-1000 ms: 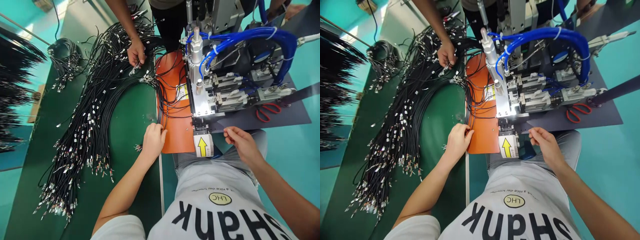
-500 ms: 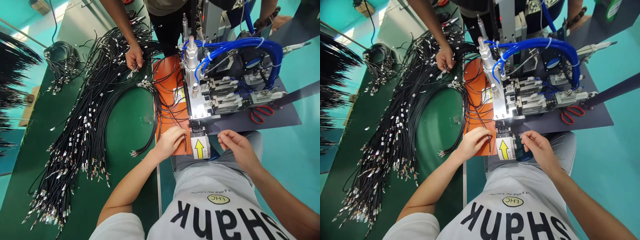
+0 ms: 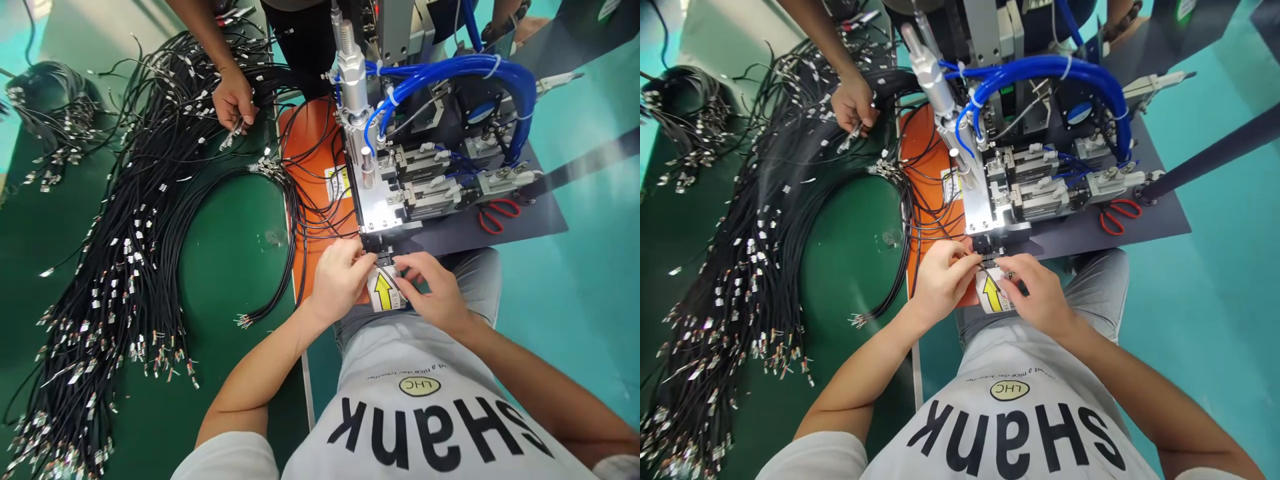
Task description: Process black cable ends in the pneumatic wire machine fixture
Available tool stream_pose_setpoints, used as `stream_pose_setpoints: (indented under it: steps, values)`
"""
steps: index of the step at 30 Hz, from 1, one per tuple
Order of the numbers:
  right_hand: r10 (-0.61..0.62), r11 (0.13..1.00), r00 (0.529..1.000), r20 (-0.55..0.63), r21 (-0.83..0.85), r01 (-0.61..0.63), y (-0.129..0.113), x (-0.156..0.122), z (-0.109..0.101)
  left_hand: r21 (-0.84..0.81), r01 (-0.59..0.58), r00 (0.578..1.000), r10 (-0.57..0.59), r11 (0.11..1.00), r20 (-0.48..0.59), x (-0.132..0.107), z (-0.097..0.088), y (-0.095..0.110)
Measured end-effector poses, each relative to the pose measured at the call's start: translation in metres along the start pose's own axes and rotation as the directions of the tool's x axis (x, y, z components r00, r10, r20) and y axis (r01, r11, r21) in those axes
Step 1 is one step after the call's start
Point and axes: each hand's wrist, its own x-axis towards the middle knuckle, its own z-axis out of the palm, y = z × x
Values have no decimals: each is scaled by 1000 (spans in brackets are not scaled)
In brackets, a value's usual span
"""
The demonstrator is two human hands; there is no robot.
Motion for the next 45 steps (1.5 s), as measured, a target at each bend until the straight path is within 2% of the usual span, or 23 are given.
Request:
stream_pose_setpoints:
  steps: [2, 4, 6, 8, 10, 13, 15, 18, 20, 23, 26, 31, 37, 40, 43, 45]
  values:
    - [-95, 995, 996, -1, 13, 95, -1, 0, 5, 79, -33, 999, 31, 996, 16, -2, -5, -2]
    - [-138, 988, 989, -47, 60, 140, -3, 0, 10, 130, -58, 997, 51, 990, 52, -6, -11, -6]
    - [-102, 988, 988, -117, 107, 115, -8, 3, 16, 181, -55, 995, 38, 982, 95, -12, -17, -8]
    - [-17, 988, 990, -142, 148, 38, -14, 7, 21, 195, -45, 991, 19, 980, 134, -17, -21, -7]
    - [70, 982, 990, -120, 182, -47, -17, 12, 23, 144, -14, 988, -8, 989, 151, -18, -21, -3]
    - [152, 958, 986, -67, 255, -130, -18, 16, 21, -45, 47, 981, -38, 998, 189, -11, -17, 3]
    - [207, 927, 977, -42, 328, -182, -16, 16, 17, -166, 49, 975, -11, 985, 222, -5, -12, 3]
    - [289, 885, 957, 10, 380, -271, -11, 14, 9, -229, 21, 970, 36, 973, 242, 3, -5, 2]
    - [313, 894, 950, 20, 333, -301, -9, 13, 5, -224, 19, 968, 38, 974, 247, 7, -3, 3]
    - [287, 931, 958, -13, 241, -276, -9, 16, 1, -223, 7, 965, 51, 975, 256, 12, -2, 6]
    - [265, 932, 964, -3, 257, -255, -9, 20, -4, -305, 40, 967, 39, 952, 250, 15, -1, 8]
    - [362, 798, 927, 99, 481, -363, -3, 22, -14, -438, 204, 971, -125, 875, 202, 13, -1, 8]
    - [366, 689, 911, 192, 602, -404, -1, 29, -8, -466, 269, 960, -197, 843, 199, 14, -1, 13]
    - [349, 713, 922, 169, 590, -378, 0, 30, -3, -488, 295, 955, -233, 821, 186, 14, 1, 14]
    - [300, 828, 953, 26, 489, -274, -1, 29, 4, -557, 322, 947, -277, 766, 166, 12, 5, 14]
    - [268, 876, 962, -51, 428, -222, -1, 28, 8, -627, 345, 936, -308, 699, 171, 11, 6, 13]
